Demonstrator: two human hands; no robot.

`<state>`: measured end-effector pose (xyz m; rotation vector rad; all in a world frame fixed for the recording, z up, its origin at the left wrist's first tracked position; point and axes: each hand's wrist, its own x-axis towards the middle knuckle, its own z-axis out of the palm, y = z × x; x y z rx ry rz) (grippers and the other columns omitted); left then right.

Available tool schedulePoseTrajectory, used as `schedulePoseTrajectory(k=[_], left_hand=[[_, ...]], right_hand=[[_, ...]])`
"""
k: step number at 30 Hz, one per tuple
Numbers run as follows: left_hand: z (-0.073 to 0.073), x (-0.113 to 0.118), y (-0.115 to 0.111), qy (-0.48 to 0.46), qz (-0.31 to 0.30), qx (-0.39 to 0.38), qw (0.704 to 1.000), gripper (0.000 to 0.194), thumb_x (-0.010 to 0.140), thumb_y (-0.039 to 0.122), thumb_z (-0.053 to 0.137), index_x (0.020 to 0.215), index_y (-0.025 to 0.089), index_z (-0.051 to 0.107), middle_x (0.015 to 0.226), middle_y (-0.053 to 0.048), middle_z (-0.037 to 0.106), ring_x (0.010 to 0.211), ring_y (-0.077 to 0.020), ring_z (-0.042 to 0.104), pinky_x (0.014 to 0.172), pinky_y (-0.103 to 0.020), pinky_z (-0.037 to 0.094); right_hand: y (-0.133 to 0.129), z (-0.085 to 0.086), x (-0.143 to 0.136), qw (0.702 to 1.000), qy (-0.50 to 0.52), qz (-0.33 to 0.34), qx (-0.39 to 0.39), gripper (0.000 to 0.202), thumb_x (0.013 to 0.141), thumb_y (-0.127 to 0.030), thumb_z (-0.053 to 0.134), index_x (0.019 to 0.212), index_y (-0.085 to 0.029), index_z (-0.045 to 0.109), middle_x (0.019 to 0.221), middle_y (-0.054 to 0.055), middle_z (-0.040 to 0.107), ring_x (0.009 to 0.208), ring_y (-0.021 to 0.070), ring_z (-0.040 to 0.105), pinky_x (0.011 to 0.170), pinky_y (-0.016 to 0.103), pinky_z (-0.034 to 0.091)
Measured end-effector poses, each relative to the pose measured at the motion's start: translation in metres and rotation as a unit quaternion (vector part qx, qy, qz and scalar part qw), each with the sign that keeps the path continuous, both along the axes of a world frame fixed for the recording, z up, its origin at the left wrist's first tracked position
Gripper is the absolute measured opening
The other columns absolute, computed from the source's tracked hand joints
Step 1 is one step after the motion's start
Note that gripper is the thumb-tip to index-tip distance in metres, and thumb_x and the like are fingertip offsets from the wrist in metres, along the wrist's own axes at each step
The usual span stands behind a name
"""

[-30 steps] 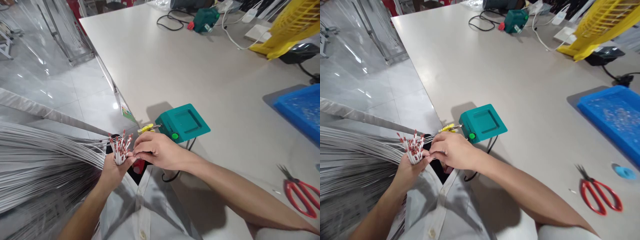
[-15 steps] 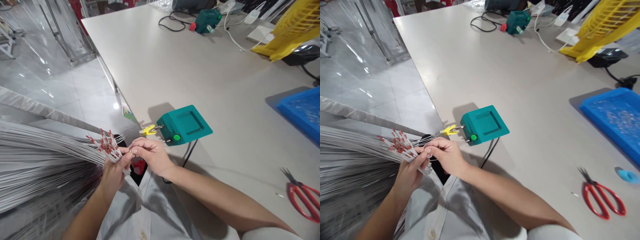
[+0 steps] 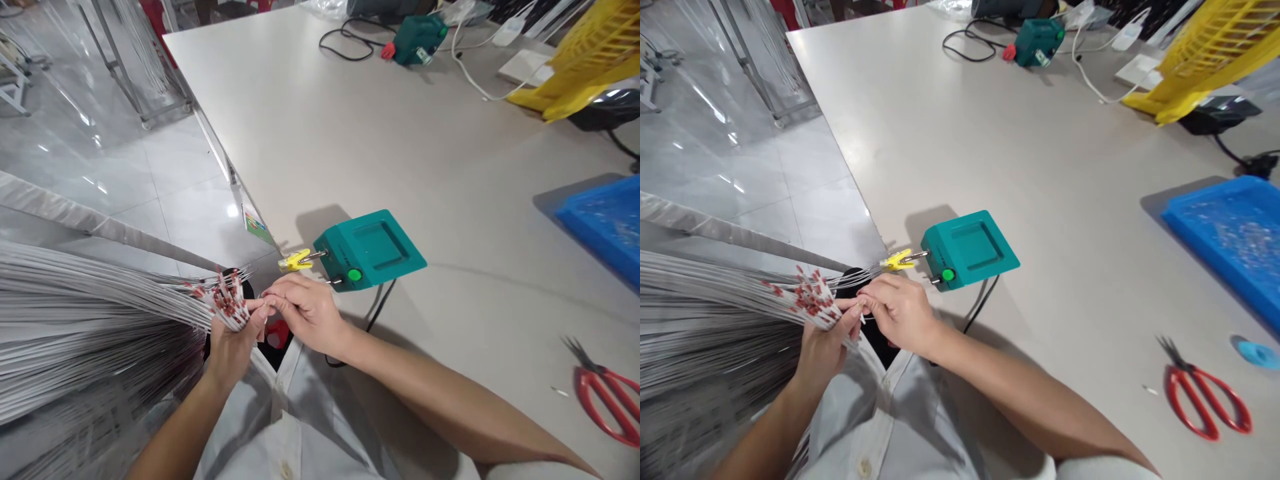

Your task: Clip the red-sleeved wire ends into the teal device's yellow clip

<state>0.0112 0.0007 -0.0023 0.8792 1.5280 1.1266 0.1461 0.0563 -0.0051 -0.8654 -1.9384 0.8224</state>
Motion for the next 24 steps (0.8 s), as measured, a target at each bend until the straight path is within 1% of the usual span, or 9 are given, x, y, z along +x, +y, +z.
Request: schedulePoseTrajectory(k=[2, 4, 7, 11, 13, 15, 18, 21, 24], left_hand=[[0.002, -0.001, 0.0, 0.021, -0.039, 0.0, 0.999, 0.013, 0.073, 0.027, 0.06, 0.068, 0.016, 0.065, 0.043, 0.005, 0.046, 0.043, -0.0088, 0.04, 0.044, -0.022, 0.033], [0.004, 0.0, 0.0, 0.037, -0.043, -0.001, 0.998, 0.012, 0.072, 0.024, 0.06, 0.064, 0.015, 0.064, 0.043, 0.005, 0.046, 0.042, -0.0083, 0.04, 0.043, -0.021, 0.033], [0.007, 0.003, 0.0, 0.056, -0.03, -0.007, 0.998, 0.015, 0.073, 0.023, 0.058, 0.061, 0.015, 0.061, 0.043, 0.005, 0.046, 0.043, -0.0083, 0.041, 0.044, -0.021, 0.035], [0.012, 0.002, 0.003, 0.068, -0.007, -0.015, 0.998, 0.017, 0.076, 0.028, 0.055, 0.066, 0.016, 0.063, 0.044, 0.004, 0.047, 0.043, -0.0095, 0.043, 0.045, -0.022, 0.036], [0.013, -0.001, 0.005, 0.06, -0.011, -0.023, 0.998, 0.019, 0.076, 0.03, 0.055, 0.068, 0.016, 0.064, 0.044, 0.004, 0.048, 0.042, -0.01, 0.043, 0.044, -0.022, 0.035], [0.013, -0.003, 0.006, 0.05, -0.023, -0.028, 0.998, 0.02, 0.076, 0.032, 0.056, 0.069, 0.017, 0.065, 0.045, 0.003, 0.048, 0.042, -0.0103, 0.042, 0.043, -0.023, 0.033], [0.012, -0.001, 0.005, 0.04, -0.042, -0.018, 0.998, 0.02, 0.077, 0.033, 0.056, 0.068, 0.017, 0.065, 0.045, 0.004, 0.047, 0.043, -0.01, 0.041, 0.044, -0.023, 0.033], [0.01, 0.001, 0.005, 0.033, -0.06, -0.007, 0.998, 0.021, 0.077, 0.031, 0.057, 0.063, 0.016, 0.063, 0.045, 0.003, 0.047, 0.045, -0.0099, 0.042, 0.046, -0.023, 0.034], [0.008, 0.002, 0.004, 0.022, -0.061, -0.006, 0.998, 0.016, 0.074, 0.029, 0.06, 0.066, 0.015, 0.063, 0.045, 0.003, 0.049, 0.044, -0.0096, 0.044, 0.045, -0.022, 0.036]], right_hand=[[0.005, 0.0, 0.005, 0.983, -0.105, 0.008, 0.152, 0.017, 0.084, -0.018, 0.048, 0.08, -0.015, 0.063, 0.076, 0.007, 0.066, 0.07, 0.0148, 0.059, 0.066, 0.027, 0.045], [0.01, 0.0, 0.009, 0.949, -0.181, 0.024, 0.256, 0.017, 0.083, -0.018, 0.046, 0.077, -0.015, 0.062, 0.073, 0.006, 0.065, 0.067, 0.0154, 0.057, 0.065, 0.028, 0.042], [0.015, 0.002, 0.012, 0.921, -0.238, 0.063, 0.302, 0.019, 0.083, -0.017, 0.044, 0.074, -0.015, 0.06, 0.071, 0.005, 0.063, 0.063, 0.0153, 0.055, 0.063, 0.028, 0.039], [0.015, 0.006, 0.019, 0.936, -0.236, 0.105, 0.241, 0.021, 0.082, -0.017, 0.041, 0.073, -0.015, 0.06, 0.071, 0.005, 0.062, 0.062, 0.0152, 0.054, 0.058, 0.028, 0.039], [0.013, 0.008, 0.023, 0.956, -0.22, 0.1, 0.165, 0.019, 0.083, -0.016, 0.041, 0.075, -0.015, 0.059, 0.071, 0.005, 0.061, 0.062, 0.0145, 0.054, 0.056, 0.026, 0.039], [0.01, 0.011, 0.024, 0.98, -0.175, 0.07, 0.067, 0.017, 0.084, -0.017, 0.042, 0.08, -0.015, 0.059, 0.073, 0.005, 0.061, 0.065, 0.0141, 0.056, 0.058, 0.025, 0.042], [0.007, 0.014, 0.02, 0.993, -0.1, 0.041, -0.044, 0.012, 0.084, -0.022, 0.049, 0.088, -0.016, 0.059, 0.082, 0.006, 0.063, 0.071, 0.0139, 0.058, 0.062, 0.024, 0.045], [0.007, 0.013, 0.015, 0.993, -0.083, 0.057, -0.061, 0.012, 0.084, -0.021, 0.05, 0.081, -0.018, 0.061, 0.081, 0.005, 0.063, 0.071, 0.0126, 0.058, 0.062, 0.023, 0.045], [0.007, 0.01, 0.013, 0.989, -0.129, 0.065, 0.018, 0.018, 0.085, -0.018, 0.045, 0.077, -0.017, 0.061, 0.077, 0.005, 0.063, 0.071, 0.0126, 0.058, 0.062, 0.023, 0.044]])
